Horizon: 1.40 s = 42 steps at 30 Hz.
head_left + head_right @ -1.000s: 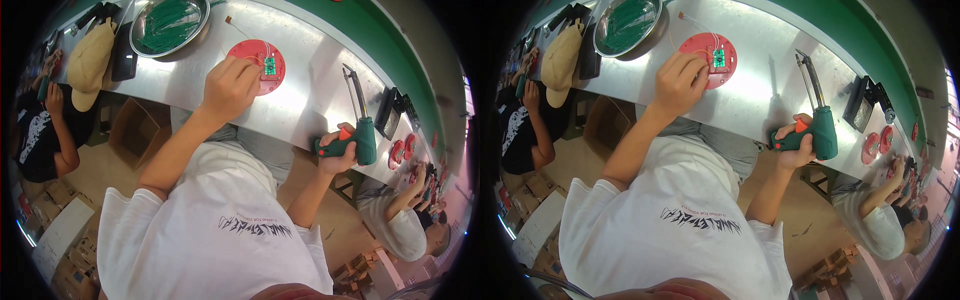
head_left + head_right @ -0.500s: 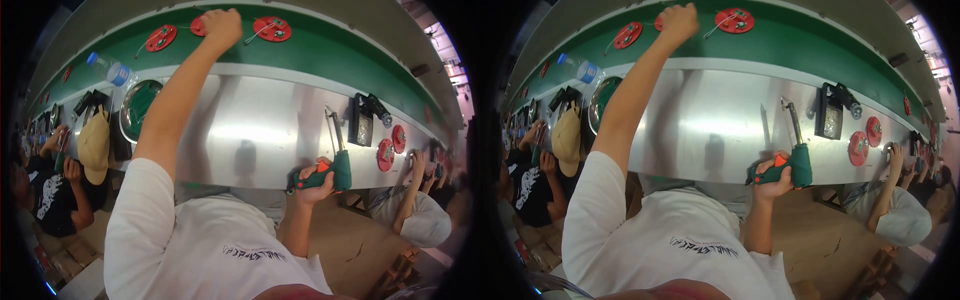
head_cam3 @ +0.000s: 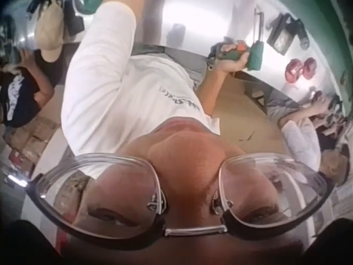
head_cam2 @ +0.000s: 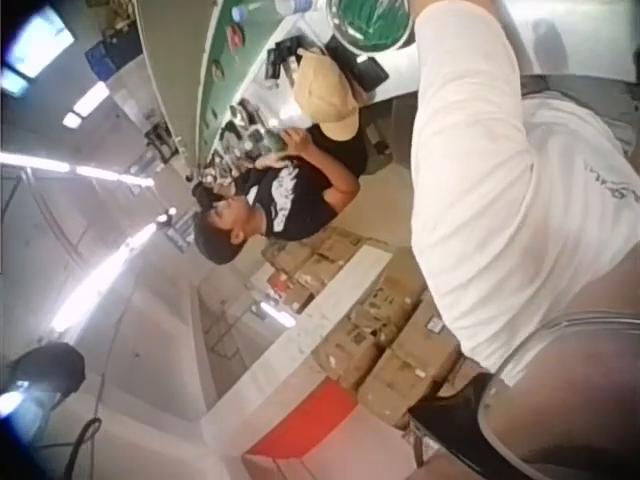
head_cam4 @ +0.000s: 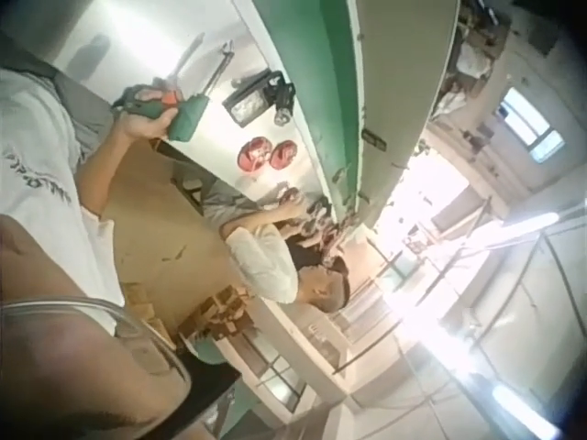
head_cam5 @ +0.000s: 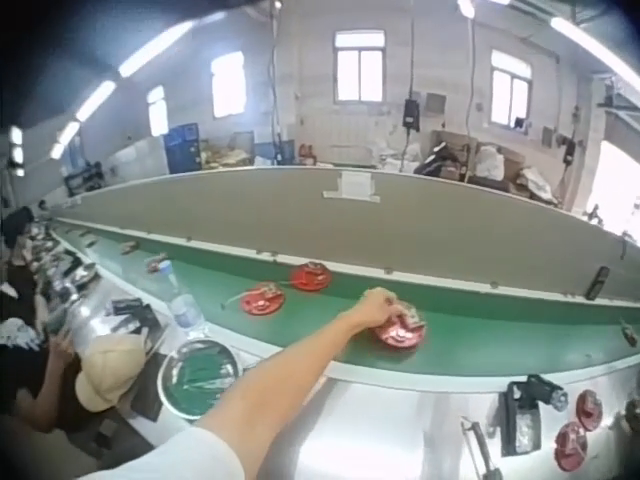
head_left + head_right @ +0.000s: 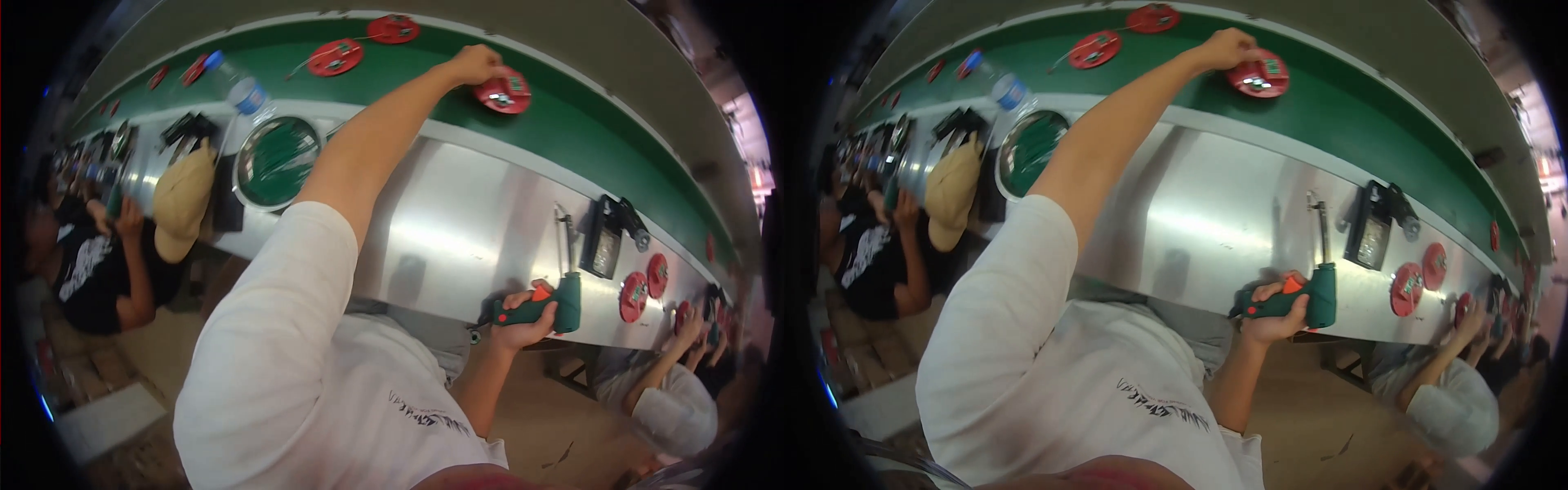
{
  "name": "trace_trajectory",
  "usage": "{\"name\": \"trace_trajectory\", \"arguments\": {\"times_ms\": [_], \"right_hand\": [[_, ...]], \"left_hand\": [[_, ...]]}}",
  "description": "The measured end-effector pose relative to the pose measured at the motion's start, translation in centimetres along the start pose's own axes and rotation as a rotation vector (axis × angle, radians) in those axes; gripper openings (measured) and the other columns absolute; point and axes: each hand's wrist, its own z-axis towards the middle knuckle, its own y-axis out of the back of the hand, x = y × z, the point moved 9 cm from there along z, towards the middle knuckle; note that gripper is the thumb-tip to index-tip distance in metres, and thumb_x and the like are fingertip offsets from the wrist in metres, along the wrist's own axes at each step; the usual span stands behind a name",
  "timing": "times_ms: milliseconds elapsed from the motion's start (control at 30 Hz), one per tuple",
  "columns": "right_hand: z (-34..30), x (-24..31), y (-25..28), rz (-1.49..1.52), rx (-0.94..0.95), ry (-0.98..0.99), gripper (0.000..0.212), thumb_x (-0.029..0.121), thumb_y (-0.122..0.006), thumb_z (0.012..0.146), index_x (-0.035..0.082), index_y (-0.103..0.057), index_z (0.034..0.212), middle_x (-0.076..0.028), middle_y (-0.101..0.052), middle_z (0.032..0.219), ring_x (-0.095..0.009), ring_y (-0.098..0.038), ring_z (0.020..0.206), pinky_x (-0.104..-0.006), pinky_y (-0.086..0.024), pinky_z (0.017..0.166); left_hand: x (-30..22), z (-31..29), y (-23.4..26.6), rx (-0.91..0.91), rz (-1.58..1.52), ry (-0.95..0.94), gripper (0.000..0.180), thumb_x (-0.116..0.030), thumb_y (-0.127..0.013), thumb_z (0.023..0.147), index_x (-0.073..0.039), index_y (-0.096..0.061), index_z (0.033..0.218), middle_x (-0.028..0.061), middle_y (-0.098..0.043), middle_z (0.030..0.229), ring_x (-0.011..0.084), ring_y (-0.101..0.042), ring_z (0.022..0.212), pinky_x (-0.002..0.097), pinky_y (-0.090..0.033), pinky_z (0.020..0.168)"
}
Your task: Soldering wires and components onto a PCB mounted on a red circular base at an electronics assembly line.
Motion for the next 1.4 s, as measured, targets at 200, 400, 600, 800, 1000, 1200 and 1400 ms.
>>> {"name": "trace_trajectory", "arguments": {"times_ms": [200, 400, 600, 800, 1000, 1200, 1400], "right_hand": [[0.0, 0.5, -0.7, -0.005, 0.060, -0.011, 0.045, 0.042, -0.038, 0.103, 0.000, -0.055, 0.109, -0.005, -0.050, 0.058, -0.016, -0.046, 0.051, -0.0283, -0.038, 0.050], [0.0, 0.3, -0.7, -0.072, 0.081, -0.018, 0.044, 0.042, -0.041, 0.102, 0.001, -0.056, 0.107, -0.004, -0.050, 0.058, -0.016, -0.047, 0.051, -0.0281, -0.037, 0.051], [-0.2, 0.0, -0.9, -0.148, 0.097, -0.010, 0.044, 0.042, -0.041, 0.101, 0.001, -0.057, 0.106, -0.004, -0.050, 0.058, -0.015, -0.046, 0.051, -0.0276, -0.037, 0.051], [-0.2, 0.4, -1.1, -0.127, 0.089, 0.007, 0.043, 0.041, -0.043, 0.101, 0.001, -0.057, 0.105, -0.004, -0.050, 0.057, -0.015, -0.045, 0.051, -0.0276, -0.037, 0.051], [-0.3, 0.3, -1.7, -0.169, 0.076, -0.011, 0.043, 0.040, -0.043, 0.101, 0.000, -0.057, 0.105, -0.004, -0.050, 0.057, -0.015, -0.045, 0.050, -0.0269, -0.037, 0.050], [-0.3, 0.7, -1.8, -0.212, 0.146, 0.029, 0.043, 0.039, -0.043, 0.101, -0.002, -0.057, 0.106, -0.005, -0.052, 0.056, -0.015, -0.048, 0.050, -0.0267, -0.038, 0.047], [-1.1, 0.5, -3.1, -0.177, 0.360, 0.031, 0.042, 0.032, -0.050, 0.100, -0.006, -0.053, 0.116, -0.016, -0.061, 0.105, -0.017, -0.055, 0.054, -0.0310, -0.044, 0.048]], "left_hand": [[-8.5, -16.0, 3.7, 0.155, -0.110, -0.185, 0.024, -0.029, -0.071, 0.092, -0.006, -0.073, 0.099, 0.0076, -0.070, 0.083, 0.0165, -0.064, 0.074, 0.0317, -0.051, 0.066], [-6.0, -30.3, 2.6, 0.167, 0.228, -0.321, 0.017, -0.019, -0.070, 0.085, -0.004, -0.070, 0.094, 0.0112, -0.068, 0.100, 0.0340, -0.063, 0.096, 0.0413, -0.050, 0.086], [-3.0, -35.4, 12.6, -0.376, 0.561, -0.063, 0.017, -0.018, -0.069, 0.082, -0.005, -0.071, 0.091, 0.0124, -0.068, 0.100, 0.0321, -0.064, 0.096, 0.0428, -0.052, 0.084], [6.6, -36.7, 17.2, -0.376, 0.802, 0.346, 0.012, -0.014, -0.065, 0.081, -0.003, -0.070, 0.085, 0.0145, -0.067, 0.095, 0.0338, -0.063, 0.091, 0.0454, -0.053, 0.081], [7.5, -36.7, 18.5, -0.392, 0.575, 0.279, 0.014, -0.012, -0.068, 0.082, -0.003, -0.071, 0.091, 0.0133, -0.069, 0.095, 0.0333, -0.064, 0.090, 0.0427, -0.052, 0.081], [4.5, -37.6, 19.9, -0.528, 0.187, 0.163, 0.014, -0.013, -0.069, 0.088, -0.001, -0.070, 0.095, 0.0129, -0.071, 0.088, 0.0240, -0.069, 0.080, 0.0328, -0.053, 0.074], [-0.5, -38.7, 17.3, -0.518, -0.111, 0.104, 0.013, -0.011, -0.065, 0.093, 0.000, -0.065, 0.101, 0.0088, -0.068, 0.081, 0.0158, -0.064, 0.072, 0.0295, -0.052, 0.067]]}}
